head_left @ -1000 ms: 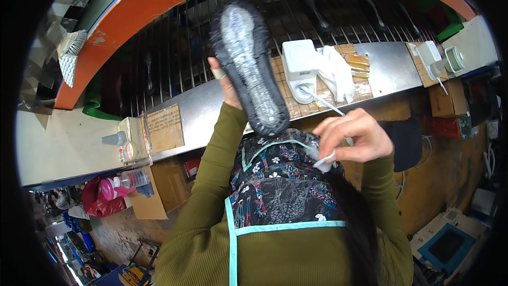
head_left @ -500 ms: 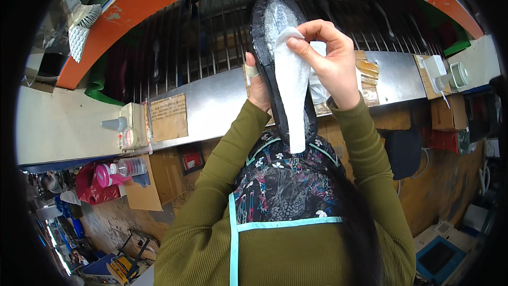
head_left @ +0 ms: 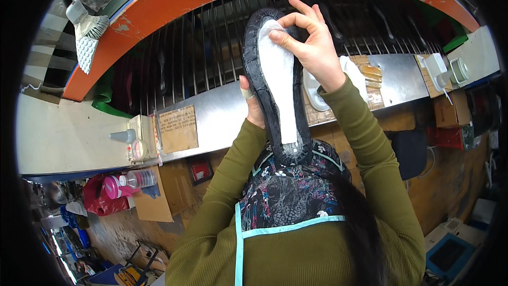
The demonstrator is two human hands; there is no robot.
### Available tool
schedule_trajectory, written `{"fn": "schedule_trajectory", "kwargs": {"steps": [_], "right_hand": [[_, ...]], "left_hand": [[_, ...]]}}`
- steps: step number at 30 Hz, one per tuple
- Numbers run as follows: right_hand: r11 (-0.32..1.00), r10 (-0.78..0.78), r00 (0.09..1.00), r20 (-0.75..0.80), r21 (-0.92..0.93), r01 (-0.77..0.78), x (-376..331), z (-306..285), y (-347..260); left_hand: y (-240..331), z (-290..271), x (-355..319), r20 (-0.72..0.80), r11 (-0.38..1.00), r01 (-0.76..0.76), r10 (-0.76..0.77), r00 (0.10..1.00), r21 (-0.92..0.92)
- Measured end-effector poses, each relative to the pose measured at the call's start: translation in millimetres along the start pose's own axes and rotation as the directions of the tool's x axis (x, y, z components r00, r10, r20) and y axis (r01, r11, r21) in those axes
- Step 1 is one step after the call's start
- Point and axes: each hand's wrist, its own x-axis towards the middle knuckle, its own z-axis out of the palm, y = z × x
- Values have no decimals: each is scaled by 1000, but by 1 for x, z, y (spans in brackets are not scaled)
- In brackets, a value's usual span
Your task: The person applies a white adhesive to the sole of a black shoe using a small brush. They repeatedly dip the brush into a container and spread the glue along the shoe's sole and edges.
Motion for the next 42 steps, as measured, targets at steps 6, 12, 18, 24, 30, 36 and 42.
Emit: {"fn": "schedule_trajectory", "kwargs": {"steps": [6,12,18,24,30,36,42], "right_hand": [[995,92,996,3,-42,-92,1,11,-4],[983,148,989,14,-108,-146,3,14,-3],[986,153,986,-65,-62,-157,1,15,-7],[973,-90,994,-57,-218,76,4,-1,-1],[910,-161,908,386,-299,288,-67,-30,-23],[946,-133,835,535,-183,268,-86,-34,-14],[951,-273,766,583,41,307,-114,-48,-8]], "left_hand": [[-1,-16,0,73,999,25,-23,997,-20],[4,-10,-4,38,1000,3,-3,999,18],[-1,-22,-7,134,999,6,-10,991,33],[-13,-41,-2,216,985,164,-148,965,-60],[1,-10,-2,93,993,58,-49,994,-98],[2,-11,1,79,988,132,-125,989,-83],[-11,-25,5,60,953,177,-167,984,-247]]}}
